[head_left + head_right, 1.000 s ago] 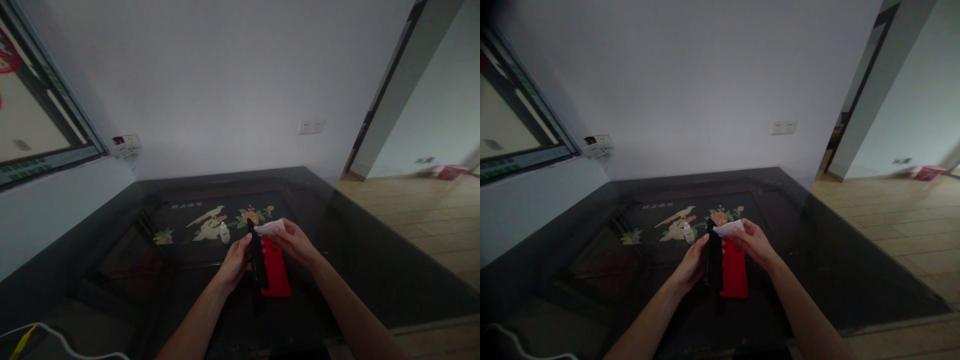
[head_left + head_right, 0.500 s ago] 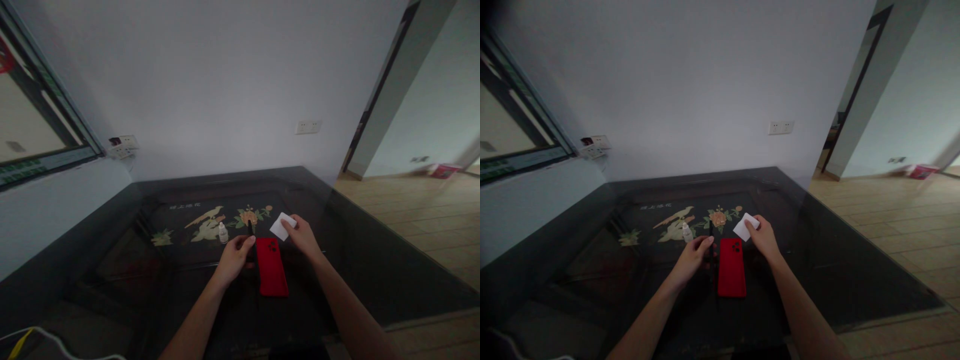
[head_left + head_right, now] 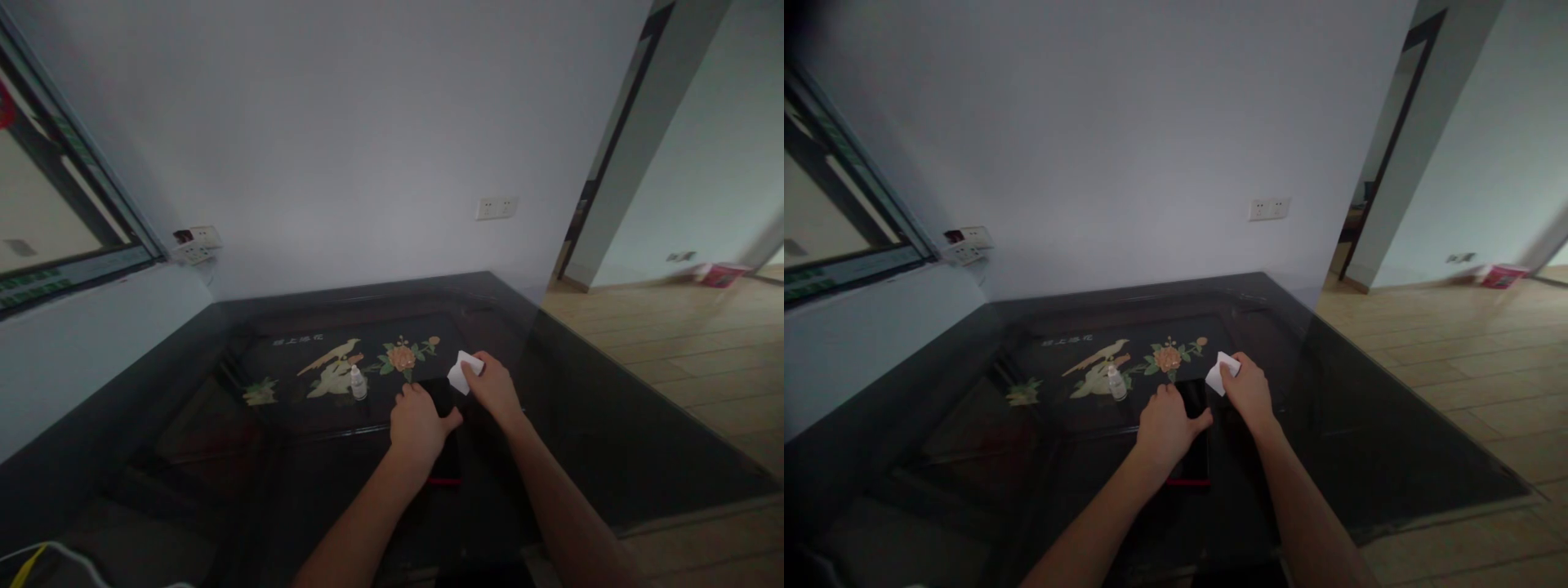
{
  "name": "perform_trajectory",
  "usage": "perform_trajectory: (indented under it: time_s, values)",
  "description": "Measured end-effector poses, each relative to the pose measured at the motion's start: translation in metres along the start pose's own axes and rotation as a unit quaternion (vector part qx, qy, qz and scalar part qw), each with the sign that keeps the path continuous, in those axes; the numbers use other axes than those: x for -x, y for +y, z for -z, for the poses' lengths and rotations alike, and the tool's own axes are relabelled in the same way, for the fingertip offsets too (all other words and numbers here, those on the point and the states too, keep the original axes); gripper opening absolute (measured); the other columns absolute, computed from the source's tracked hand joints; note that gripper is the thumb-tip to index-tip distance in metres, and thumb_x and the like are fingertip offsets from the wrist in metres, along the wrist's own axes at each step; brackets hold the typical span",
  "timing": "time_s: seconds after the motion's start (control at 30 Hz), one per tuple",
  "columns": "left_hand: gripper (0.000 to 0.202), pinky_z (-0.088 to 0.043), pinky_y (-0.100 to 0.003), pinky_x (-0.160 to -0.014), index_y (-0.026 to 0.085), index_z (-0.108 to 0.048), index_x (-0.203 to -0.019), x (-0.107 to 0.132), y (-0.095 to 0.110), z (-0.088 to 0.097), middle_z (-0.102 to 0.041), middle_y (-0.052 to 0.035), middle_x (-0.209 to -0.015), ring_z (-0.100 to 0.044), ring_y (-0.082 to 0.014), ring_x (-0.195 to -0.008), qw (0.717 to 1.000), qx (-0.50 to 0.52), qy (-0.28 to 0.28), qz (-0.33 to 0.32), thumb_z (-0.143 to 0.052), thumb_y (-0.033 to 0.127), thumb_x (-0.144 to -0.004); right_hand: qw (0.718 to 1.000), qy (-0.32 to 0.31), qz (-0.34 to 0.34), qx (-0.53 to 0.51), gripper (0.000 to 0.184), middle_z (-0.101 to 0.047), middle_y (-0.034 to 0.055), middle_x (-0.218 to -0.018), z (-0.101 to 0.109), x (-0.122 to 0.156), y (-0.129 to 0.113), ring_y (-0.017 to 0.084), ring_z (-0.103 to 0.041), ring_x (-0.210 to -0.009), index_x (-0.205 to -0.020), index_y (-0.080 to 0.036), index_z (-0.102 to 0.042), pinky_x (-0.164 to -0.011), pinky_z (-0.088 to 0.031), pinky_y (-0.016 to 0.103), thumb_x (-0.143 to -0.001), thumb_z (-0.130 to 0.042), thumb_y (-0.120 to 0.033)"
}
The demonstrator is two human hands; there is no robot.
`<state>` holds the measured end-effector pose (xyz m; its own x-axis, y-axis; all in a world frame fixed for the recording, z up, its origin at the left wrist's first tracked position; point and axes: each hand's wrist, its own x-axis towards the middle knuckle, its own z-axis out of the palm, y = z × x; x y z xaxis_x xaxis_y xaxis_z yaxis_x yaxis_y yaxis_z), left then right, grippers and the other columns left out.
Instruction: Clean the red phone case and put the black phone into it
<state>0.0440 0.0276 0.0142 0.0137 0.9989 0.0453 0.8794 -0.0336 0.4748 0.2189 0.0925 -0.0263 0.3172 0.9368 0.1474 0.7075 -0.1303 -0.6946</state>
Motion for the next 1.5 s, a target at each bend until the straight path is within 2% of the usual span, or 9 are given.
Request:
perform_trajectory:
  time_s: [0.47, 0.7, 0.83, 1.0, 1.17, 1.27, 1.37, 1.43, 1.5]
  values:
    - [0.062, -0.05, -0.042, -0.081, 0.006, -0.066, -0.117, 0.006, 0.008, -0.006, -0.061, -0.0258, -0.112, -0.061, -0.0419, -0.103, 0.995, -0.1, -0.014, 0.019, -0.079, 0.049, -0.075, 0.991, -0.052, -0.028, 0.124, 0.03, -0.075, 0.0143, -0.101, 0.007, 0.008, -0.007, 0.032, -0.072, -0.094, -0.11, -0.024, -0.068, -0.075, -0.046, 0.035, -0.093, -0.052, -0.044]
    - [0.067, -0.05, -0.043, -0.08, 0.008, -0.063, -0.12, 0.004, -0.004, -0.011, -0.057, -0.026, -0.121, -0.061, -0.0412, -0.103, 0.994, -0.107, 0.005, 0.02, -0.071, 0.057, -0.076, 0.989, -0.067, -0.027, 0.132, 0.029, -0.075, 0.0142, -0.101, 0.003, 0.005, -0.003, 0.032, -0.072, -0.096, -0.108, -0.025, -0.068, -0.077, -0.047, 0.036, -0.092, -0.053, -0.045]
    - [0.068, -0.048, -0.046, -0.084, 0.006, -0.06, -0.118, 0.004, -0.009, -0.011, -0.06, -0.0262, -0.114, -0.065, -0.0426, -0.1, 0.997, -0.064, -0.002, 0.033, -0.068, 0.059, -0.077, 0.988, -0.076, -0.03, 0.134, 0.031, -0.074, 0.0144, -0.103, 0.0, 0.004, -0.001, 0.032, -0.071, -0.098, -0.11, -0.025, -0.068, -0.076, -0.047, 0.036, -0.092, -0.052, -0.045]
    - [0.076, -0.048, -0.049, -0.084, 0.002, -0.059, -0.118, 0.004, -0.01, -0.011, -0.062, -0.0296, -0.109, -0.067, -0.0462, -0.096, 0.998, -0.049, -0.012, 0.036, -0.067, 0.064, -0.076, 0.986, -0.089, -0.031, 0.138, 0.031, -0.074, 0.0143, -0.105, -0.002, 0.003, 0.003, 0.033, -0.071, -0.099, -0.109, -0.024, -0.068, -0.077, -0.047, 0.036, -0.091, -0.053, -0.044]
    - [0.081, -0.049, -0.046, -0.084, 0.002, -0.06, -0.121, 0.003, -0.013, -0.008, -0.065, -0.0298, -0.109, -0.068, -0.0434, -0.096, 0.997, -0.067, -0.029, 0.037, -0.065, 0.068, -0.075, 0.985, -0.099, -0.028, 0.141, 0.03, -0.075, 0.0147, -0.106, -0.003, 0.003, 0.004, 0.033, -0.072, -0.099, -0.109, -0.024, -0.068, -0.077, -0.047, 0.036, -0.09, -0.054, -0.043]
    - [0.094, -0.049, -0.046, -0.086, 0.0, -0.054, -0.136, 0.002, -0.016, -0.006, -0.066, -0.0284, -0.11, -0.068, -0.0424, -0.1, 0.993, -0.102, -0.052, 0.033, -0.063, 0.072, -0.076, 0.984, -0.104, -0.025, 0.142, 0.029, -0.075, 0.0143, -0.107, -0.004, 0.003, 0.004, 0.033, -0.071, -0.1, -0.109, -0.024, -0.068, -0.079, -0.047, 0.037, -0.09, -0.054, -0.041]
    - [0.101, -0.049, -0.045, -0.087, 0.012, -0.04, -0.156, 0.003, -0.019, -0.005, -0.066, -0.0246, -0.118, -0.068, -0.0411, -0.104, 0.986, -0.143, -0.079, 0.016, -0.055, 0.077, -0.08, 0.984, -0.107, -0.026, 0.141, 0.028, -0.075, 0.0134, -0.105, -0.004, 0.003, 0.004, 0.032, -0.071, -0.099, -0.108, -0.024, -0.068, -0.079, -0.048, 0.036, -0.089, -0.055, -0.04]
    - [0.095, -0.049, -0.046, -0.087, 0.02, -0.037, -0.159, 0.004, -0.02, -0.005, -0.063, -0.0228, -0.125, -0.068, -0.0403, -0.105, 0.984, -0.156, -0.09, 0.001, -0.049, 0.078, -0.083, 0.984, -0.108, -0.026, 0.139, 0.028, -0.075, 0.0133, -0.106, -0.004, 0.003, 0.004, 0.031, -0.071, -0.099, -0.109, -0.024, -0.068, -0.079, -0.047, 0.036, -0.089, -0.056, -0.04]
    - [0.093, -0.049, -0.046, -0.087, 0.021, -0.038, -0.159, 0.005, -0.02, -0.005, -0.06, -0.0227, -0.13, -0.067, -0.0402, -0.105, 0.983, -0.158, -0.089, -0.005, -0.046, 0.077, -0.085, 0.984, -0.107, -0.027, 0.137, 0.029, -0.074, 0.0135, -0.106, -0.004, 0.003, 0.004, 0.032, -0.071, -0.099, -0.11, -0.024, -0.068, -0.079, -0.047, 0.036, -0.089, -0.056, -0.04]
